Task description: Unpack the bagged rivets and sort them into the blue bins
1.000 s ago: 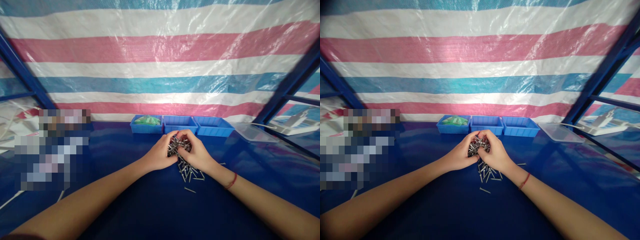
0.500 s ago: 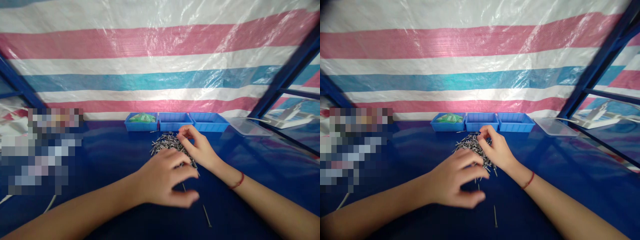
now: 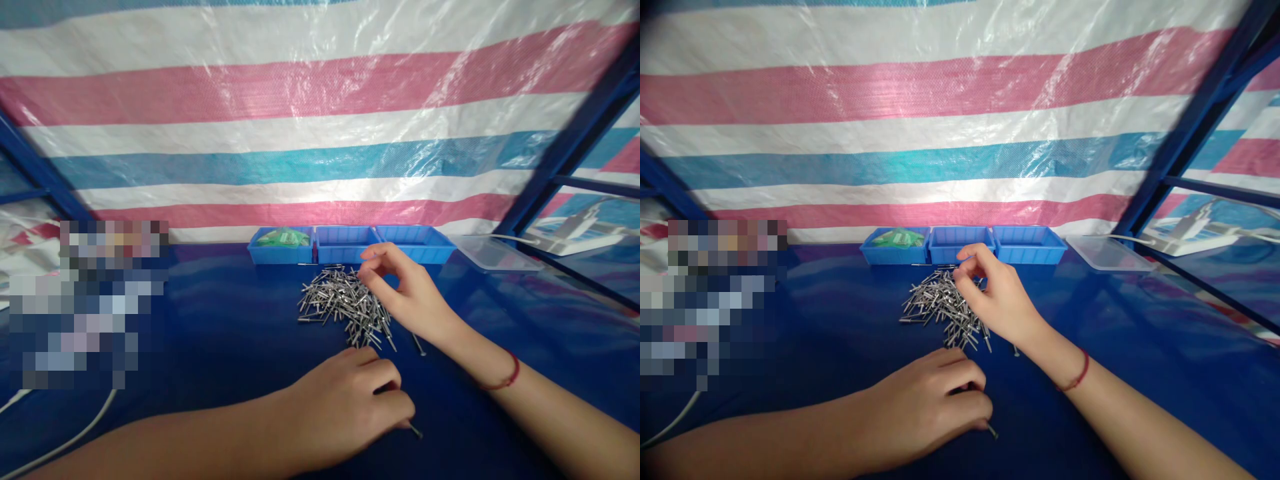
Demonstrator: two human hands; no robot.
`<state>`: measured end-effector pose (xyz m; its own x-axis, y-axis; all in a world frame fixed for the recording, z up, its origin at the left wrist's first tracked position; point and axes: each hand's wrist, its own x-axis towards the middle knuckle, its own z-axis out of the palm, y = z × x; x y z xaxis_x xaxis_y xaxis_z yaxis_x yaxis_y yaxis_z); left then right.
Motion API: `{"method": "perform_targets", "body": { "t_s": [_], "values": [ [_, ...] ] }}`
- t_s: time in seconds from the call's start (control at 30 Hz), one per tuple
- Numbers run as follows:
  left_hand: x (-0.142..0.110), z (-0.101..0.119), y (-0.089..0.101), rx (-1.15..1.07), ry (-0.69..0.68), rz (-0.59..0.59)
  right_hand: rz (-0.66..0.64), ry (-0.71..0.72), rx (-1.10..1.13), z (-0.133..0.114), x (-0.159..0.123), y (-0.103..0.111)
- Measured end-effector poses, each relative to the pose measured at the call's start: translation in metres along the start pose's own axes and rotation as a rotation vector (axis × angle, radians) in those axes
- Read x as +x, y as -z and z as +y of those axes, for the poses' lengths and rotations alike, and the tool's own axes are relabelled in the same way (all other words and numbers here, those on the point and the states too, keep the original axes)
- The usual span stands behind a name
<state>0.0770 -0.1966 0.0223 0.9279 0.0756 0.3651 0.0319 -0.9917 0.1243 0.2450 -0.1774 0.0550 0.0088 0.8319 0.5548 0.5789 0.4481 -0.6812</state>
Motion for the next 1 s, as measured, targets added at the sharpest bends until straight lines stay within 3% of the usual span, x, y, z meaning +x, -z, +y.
{"method": "perform_targets", "body": {
  "t_s": [0.07,0.13,0.23,0.33,0.47,0.63,1.0],
  "values": [
    [0.0,-0.003,0.002,0.013,0.056,0.056,-0.009,0.008,-0.021,-0.003,0.0,0.004],
    [-0.001,-0.011,0.008,-0.012,0.2,0.151,-0.061,-0.011,-0.01,-0.007,-0.001,0.007],
    [-0.005,-0.029,0.022,-0.09,0.464,0.289,-0.224,-0.048,0.042,-0.013,-0.003,0.009],
    [-0.009,-0.043,0.034,-0.165,0.6,0.377,-0.34,-0.041,0.048,-0.017,-0.005,0.006],
    [-0.01,-0.047,0.039,-0.242,0.636,0.481,-0.298,-0.055,0.105,-0.014,-0.009,0.0],
    [-0.012,-0.045,0.032,-0.415,0.671,0.593,-0.365,-0.103,0.21,-0.012,-0.013,-0.007],
    [-0.012,-0.041,0.035,-0.432,0.612,0.602,-0.33,-0.258,0.483,-0.021,-0.014,-0.013]
  ]
}}
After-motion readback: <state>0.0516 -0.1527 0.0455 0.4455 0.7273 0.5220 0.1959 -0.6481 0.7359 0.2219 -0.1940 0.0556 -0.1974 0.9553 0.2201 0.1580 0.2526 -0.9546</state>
